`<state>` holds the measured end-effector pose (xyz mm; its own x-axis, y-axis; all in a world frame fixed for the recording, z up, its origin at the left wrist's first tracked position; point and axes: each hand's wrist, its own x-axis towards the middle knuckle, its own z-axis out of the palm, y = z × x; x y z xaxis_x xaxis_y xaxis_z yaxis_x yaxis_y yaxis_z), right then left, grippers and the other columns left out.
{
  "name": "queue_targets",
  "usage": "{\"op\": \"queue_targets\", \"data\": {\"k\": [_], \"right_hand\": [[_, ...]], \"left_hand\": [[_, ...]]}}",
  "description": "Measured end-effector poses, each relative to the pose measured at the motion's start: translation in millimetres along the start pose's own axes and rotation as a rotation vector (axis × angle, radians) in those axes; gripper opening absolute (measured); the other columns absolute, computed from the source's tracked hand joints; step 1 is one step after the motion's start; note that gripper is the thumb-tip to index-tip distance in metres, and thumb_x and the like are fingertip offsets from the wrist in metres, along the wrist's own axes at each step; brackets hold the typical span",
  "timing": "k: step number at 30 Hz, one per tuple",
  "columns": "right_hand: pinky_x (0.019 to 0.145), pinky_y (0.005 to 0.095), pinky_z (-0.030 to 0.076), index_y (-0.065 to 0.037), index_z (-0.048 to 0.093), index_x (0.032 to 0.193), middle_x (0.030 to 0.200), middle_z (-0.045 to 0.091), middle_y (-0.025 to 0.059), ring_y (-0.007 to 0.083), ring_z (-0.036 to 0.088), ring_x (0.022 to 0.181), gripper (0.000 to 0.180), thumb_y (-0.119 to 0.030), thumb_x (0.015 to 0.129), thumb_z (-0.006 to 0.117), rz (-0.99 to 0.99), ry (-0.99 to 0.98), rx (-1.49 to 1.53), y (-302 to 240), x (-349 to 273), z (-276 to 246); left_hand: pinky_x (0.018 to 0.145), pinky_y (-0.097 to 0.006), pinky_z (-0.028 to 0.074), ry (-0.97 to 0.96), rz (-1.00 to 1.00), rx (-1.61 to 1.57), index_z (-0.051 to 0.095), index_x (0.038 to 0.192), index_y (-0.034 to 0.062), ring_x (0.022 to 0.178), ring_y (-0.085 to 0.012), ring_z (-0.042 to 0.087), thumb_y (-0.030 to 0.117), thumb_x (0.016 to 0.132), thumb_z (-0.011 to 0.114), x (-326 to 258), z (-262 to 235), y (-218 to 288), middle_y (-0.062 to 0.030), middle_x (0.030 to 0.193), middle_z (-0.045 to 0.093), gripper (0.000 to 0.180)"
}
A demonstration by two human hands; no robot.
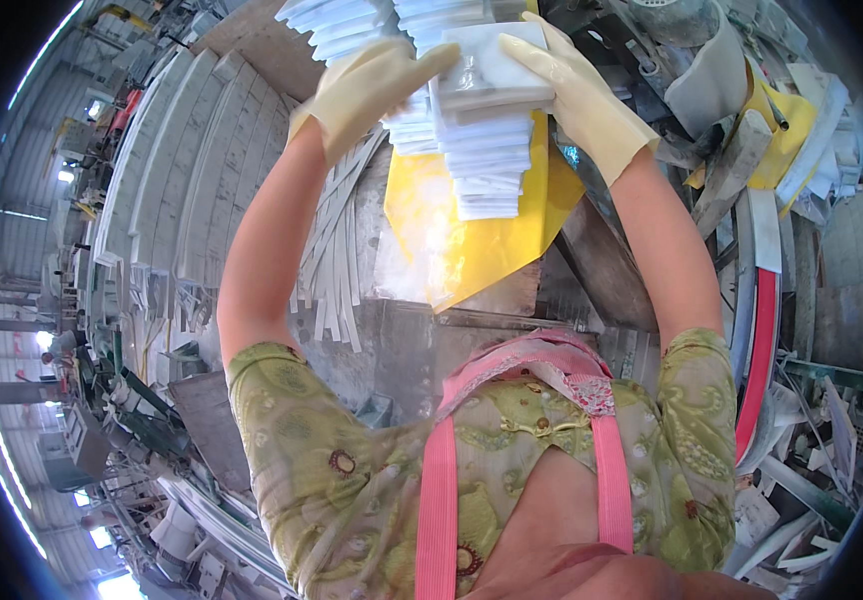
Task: The person repeatedly picks up white foam sheets from a conveyor belt and stacks them onto a yellow tray. The person uses both hands to handle the sheets and align them in a pile.
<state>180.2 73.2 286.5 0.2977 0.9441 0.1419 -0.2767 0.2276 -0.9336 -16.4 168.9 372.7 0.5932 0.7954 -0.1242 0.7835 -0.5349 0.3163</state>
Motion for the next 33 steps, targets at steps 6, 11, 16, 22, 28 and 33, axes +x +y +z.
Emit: {"op": "queue_targets", "data": {"k": [6,11,16,22,28,33], "right_hand": [[0.105,0.0372,0.041,-0.007,0.039,0.152,0.145,0.050,0.0100,0.0207,0.049,0.131,0.076,-0.038,0.091,0.071,0.001,-0.038,-0.167,-4.2,5.6,5.0],[0.096,0.0314,0.048,-0.005,0.055,0.139,0.127,0.064,0.0056,0.0131,0.061,0.116,0.054,-0.038,0.098,0.064,0.100,-0.129,-0.174,-13.3,-3.9,1.5],[0.097,0.0333,0.048,0.001,0.055,0.137,0.130,0.064,0.0115,0.0186,0.061,0.119,0.054,-0.036,0.098,0.062,0.176,-0.179,-0.085,-18.9,-10.9,9.2],[0.100,0.0337,0.046,0.002,0.053,0.137,0.131,0.062,0.0119,0.0188,0.059,0.120,0.052,-0.033,0.099,0.062,0.108,-0.122,0.024,-21.9,-24.2,14.8],[0.099,0.0340,0.046,-0.002,0.053,0.138,0.132,0.061,0.0106,0.0183,0.058,0.121,0.052,-0.034,0.099,0.064,0.164,-0.096,0.017,-25.7,-21.8,18.6],[0.096,0.0336,0.047,-0.003,0.054,0.138,0.130,0.062,0.0090,0.0168,0.059,0.119,0.051,-0.034,0.098,0.065,0.198,-0.087,-0.025,-30.5,-22.2,19.0]], "left_hand": [[0.116,-0.051,0.034,-0.017,-0.159,-1.095,0.030,0.150,-0.0115,0.139,-0.0380,0.044,0.073,0.087,0.060,-0.1,51.7,-44.4,-0.0326,0.149,0.041,0.110],[0.114,-0.048,0.035,-0.133,0.071,-1.452,0.037,0.151,-0.0017,0.138,-0.0292,0.045,0.065,0.093,0.057,27.1,87.0,-23.4,-0.0174,0.151,0.046,0.090],[0.109,-0.045,0.039,-0.073,-0.054,-1.558,0.047,0.145,0.0036,0.129,-0.0240,0.052,0.052,0.096,0.063,4.0,75.7,3.2,-0.0104,0.142,0.055,0.071],[0.110,-0.048,0.037,-0.098,-0.079,-1.506,0.046,0.146,0.0040,0.132,-0.0266,0.050,0.053,0.093,0.065,5.3,70.6,9.1,-0.0112,0.145,0.053,0.075],[0.105,-0.049,0.039,-0.193,-0.029,-1.459,0.048,0.145,0.0071,0.133,-0.0254,0.048,0.058,0.093,0.062,17.6,71.3,-4.8,-0.0103,0.143,0.054,0.075],[0.102,-0.052,0.040,-0.210,-0.028,-1.394,0.050,0.145,0.0117,0.130,-0.0241,0.049,0.063,0.090,0.063,16.9,73.1,-11.0,-0.0067,0.144,0.055,0.077]]}}
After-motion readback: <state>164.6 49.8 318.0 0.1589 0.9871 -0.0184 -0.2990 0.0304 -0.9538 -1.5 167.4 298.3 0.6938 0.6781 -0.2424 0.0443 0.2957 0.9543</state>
